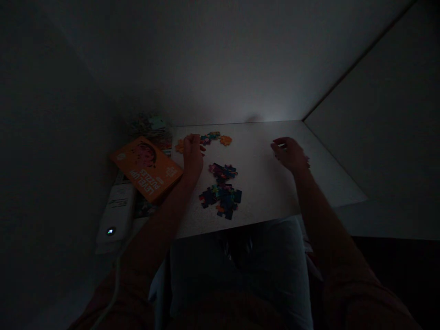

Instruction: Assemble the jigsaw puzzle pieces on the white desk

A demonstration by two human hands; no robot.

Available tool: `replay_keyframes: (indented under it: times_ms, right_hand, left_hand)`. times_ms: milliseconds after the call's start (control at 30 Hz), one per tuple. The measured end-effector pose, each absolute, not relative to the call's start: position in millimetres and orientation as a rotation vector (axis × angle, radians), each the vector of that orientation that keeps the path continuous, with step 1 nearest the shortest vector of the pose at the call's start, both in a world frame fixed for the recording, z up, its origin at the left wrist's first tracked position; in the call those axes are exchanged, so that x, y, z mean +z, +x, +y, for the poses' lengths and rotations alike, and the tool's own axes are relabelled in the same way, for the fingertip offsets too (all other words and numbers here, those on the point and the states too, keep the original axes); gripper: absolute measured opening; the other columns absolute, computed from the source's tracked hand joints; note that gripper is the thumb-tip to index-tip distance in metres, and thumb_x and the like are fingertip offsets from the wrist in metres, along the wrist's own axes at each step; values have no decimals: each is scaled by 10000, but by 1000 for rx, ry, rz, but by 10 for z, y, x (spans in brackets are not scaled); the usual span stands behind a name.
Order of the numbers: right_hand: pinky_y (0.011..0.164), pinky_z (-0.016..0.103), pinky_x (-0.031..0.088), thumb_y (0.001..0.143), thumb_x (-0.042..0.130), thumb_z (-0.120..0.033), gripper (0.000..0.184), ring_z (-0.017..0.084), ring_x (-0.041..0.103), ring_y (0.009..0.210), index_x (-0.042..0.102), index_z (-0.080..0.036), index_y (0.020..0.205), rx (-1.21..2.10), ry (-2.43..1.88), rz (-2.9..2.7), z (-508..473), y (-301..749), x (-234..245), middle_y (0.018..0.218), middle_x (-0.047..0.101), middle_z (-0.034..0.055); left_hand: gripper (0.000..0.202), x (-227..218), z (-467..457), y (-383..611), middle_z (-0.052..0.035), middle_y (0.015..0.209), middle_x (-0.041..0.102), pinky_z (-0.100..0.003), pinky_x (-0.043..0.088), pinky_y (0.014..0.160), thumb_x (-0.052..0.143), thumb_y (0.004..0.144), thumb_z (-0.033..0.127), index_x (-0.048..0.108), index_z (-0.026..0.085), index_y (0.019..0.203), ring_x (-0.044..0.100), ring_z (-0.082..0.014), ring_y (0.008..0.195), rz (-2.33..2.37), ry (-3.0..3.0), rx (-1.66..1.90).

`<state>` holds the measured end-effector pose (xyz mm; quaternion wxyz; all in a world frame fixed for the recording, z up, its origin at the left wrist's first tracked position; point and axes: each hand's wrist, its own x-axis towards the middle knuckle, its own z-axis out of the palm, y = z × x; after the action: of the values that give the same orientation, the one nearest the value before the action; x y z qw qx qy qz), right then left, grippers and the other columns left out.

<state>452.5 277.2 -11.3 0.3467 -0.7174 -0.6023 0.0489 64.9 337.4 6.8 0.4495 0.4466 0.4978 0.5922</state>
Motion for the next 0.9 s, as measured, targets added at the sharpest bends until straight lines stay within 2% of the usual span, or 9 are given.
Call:
replay_keyframes:
  times_ms: [100, 167, 233, 300, 400, 500, 600, 733, 900]
  right_hand:
    - [1181, 698, 566, 1067, 706, -585, 468, 377, 800, 1126, 794, -209, 1332, 246, -1885, -1736, 3173, 3736, -172, 1456, 762, 225]
    - [1240, 728, 508, 1054, 746, -588, 534, 442, 739, 1317, 780, -196, 1415, 286, -1927, -1781, 3416, 3290, -195, 1583, 690, 258]
    - [1268, 744, 469, 1033, 782, -614, 572, 503, 635, 1475, 781, -199, 1427, 279, -1945, -1792, 3598, 3005, -204, 1631, 647, 271]
    - [1275, 738, 460, 995, 834, -605, 561, 520, 582, 1526, 787, -217, 1397, 288, -1943, -1793, 3713, 2886, -204, 1644, 632, 261]
    - [1244, 710, 497, 876, 961, -554, 535, 491, 636, 1456, 781, -252, 1279, 415, -1942, -1775, 3776, 2928, -200, 1562, 690, 220]
    - [1160, 639, 567, 788, 1039, -499, 568, 389, 744, 1247, 723, -270, 1200, 631, -1814, -1728, 3750, 3072, -214, 1296, 803, 130]
    - [1059, 540, 619, 733, 1069, -416, 582, 312, 763, 1091, 693, -269, 1151, 788, -1641, -1649, 3687, 3181, -235, 1102, 817, 70]
    - [1052, 517, 629, 656, 1065, -337, 567, 291, 762, 1032, 708, -259, 1089, 911, -1655, -1580, 3605, 3234, -224, 1089, 814, 76]
    - [1031, 492, 620, 653, 1045, -419, 596, 280, 752, 1025, 685, -259, 1101, 882, -1590, -1537, 3463, 3265, -219, 1127, 815, 72]
  left_hand:
    - [186, 38, 3374, 646, -27, 1044, 741, -295, 564, 654, 580, 1157, 474, 594, 298, 1098, 681, -171, 794, 1234, 1131, 1468]
    - [257, 10, 3377, 642, -34, 1039, 736, -302, 570, 659, 532, 1175, 536, 597, 302, 1091, 686, -180, 803, 1250, 1180, 1469]
    - [340, -14, 3380, 642, -40, 1050, 736, -305, 575, 669, 480, 1189, 605, 602, 303, 1091, 694, -183, 814, 1259, 1230, 1460]
    - [396, -31, 3378, 645, -44, 1061, 739, -305, 576, 675, 441, 1196, 645, 614, 302, 1099, 698, -182, 819, 1261, 1252, 1447]
    - [407, -40, 3366, 660, -51, 1083, 763, -306, 578, 681, 425, 1209, 620, 646, 296, 1098, 699, -178, 823, 1241, 1246, 1422]
    - [403, -36, 3345, 681, -59, 1125, 787, -311, 594, 707, 430, 1219, 586, 670, 291, 1083, 704, -175, 835, 1217, 1237, 1404]
    - [431, -25, 3325, 697, -60, 1086, 774, -324, 596, 718, 438, 1212, 623, 667, 289, 1063, 710, -189, 846, 1217, 1253, 1392]
    - [411, 2, 3312, 693, -56, 1041, 757, -333, 588, 715, 523, 1177, 651, 659, 287, 1044, 698, -198, 841, 1203, 1254, 1390]
    - [248, 26, 3330, 682, -29, 1003, 759, -298, 575, 721, 620, 1155, 471, 655, 278, 1004, 689, -178, 837, 1222, 1248, 1365]
